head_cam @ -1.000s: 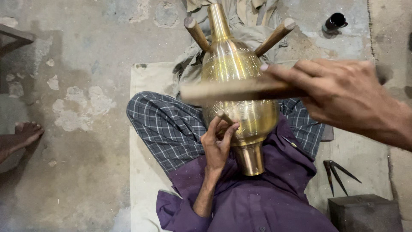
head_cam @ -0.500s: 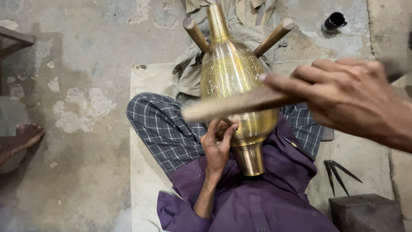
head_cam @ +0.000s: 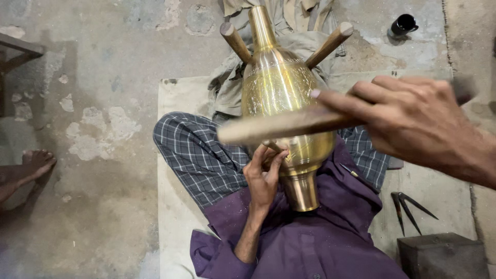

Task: The person sits on the workshop floor with a large brass vessel held between the legs and engraves decorative patterns into its surface. They hold a chisel against the brass with one hand and strike it with a wooden mallet in the other hand, repositioning the chisel repeatedly to work across the vessel body.

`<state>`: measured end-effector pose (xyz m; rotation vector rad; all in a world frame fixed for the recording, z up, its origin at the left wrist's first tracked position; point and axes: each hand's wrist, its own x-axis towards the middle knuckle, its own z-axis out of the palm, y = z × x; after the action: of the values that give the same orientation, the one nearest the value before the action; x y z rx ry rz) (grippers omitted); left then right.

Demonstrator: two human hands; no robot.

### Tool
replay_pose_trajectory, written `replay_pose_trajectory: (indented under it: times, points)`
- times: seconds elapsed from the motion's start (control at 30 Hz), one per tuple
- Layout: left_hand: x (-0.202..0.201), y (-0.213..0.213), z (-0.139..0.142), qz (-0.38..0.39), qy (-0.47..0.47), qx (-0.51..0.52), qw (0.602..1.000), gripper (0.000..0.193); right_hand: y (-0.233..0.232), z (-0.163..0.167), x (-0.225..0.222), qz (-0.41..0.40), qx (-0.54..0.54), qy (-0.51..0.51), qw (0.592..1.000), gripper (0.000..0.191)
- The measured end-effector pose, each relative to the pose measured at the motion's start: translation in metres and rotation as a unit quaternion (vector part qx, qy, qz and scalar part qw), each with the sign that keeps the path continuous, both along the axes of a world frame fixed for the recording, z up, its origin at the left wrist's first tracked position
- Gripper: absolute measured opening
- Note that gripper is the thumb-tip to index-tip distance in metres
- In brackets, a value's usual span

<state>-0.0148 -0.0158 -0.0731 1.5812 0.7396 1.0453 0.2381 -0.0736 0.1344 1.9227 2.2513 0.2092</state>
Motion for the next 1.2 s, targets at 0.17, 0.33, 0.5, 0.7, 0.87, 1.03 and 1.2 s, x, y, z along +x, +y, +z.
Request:
replay_pose_trajectory:
  times: [0.17,0.33,0.5,0.7,0.87,1.03,1.2]
  points:
    - [-0.002,-0.001,0.001,-0.016,-0.019,0.025,0.999,0.039,-0.011,-0.004,0.006,0.061,0.053,-0.125,0.989,0.053]
    - [0.001,-0.001,0.004,0.007,0.009,0.017,1.0,0.039,-0.024,-0.009,0.004,-0.043,-0.013,-0.05,0.998,0.058]
    - [-0.018,0.01,0.007,0.05,-0.052,0.2,0.977,0.022,-0.046,-0.027,0.023,-0.075,0.0,-0.047,0.996,0.056]
    - [-0.088,0.045,0.015,0.17,0.16,0.033,0.972,0.028,-0.098,-0.079,0.023,-0.217,0.133,0.457,0.852,0.054]
    - [-0.126,0.072,0.022,0.23,0.247,0.05,0.94,0.032,-0.127,-0.132,-0.019,-0.18,0.231,0.786,0.545,0.044]
    - [-0.122,0.082,0.033,0.253,0.191,0.094,0.944,0.03,-0.127,-0.157,-0.056,-0.218,0.252,0.819,0.468,0.044]
    - [-0.08,0.083,0.034,0.107,0.067,-0.116,0.985,0.043,-0.115,-0.159,-0.074,-0.224,0.229,0.766,0.558,0.034]
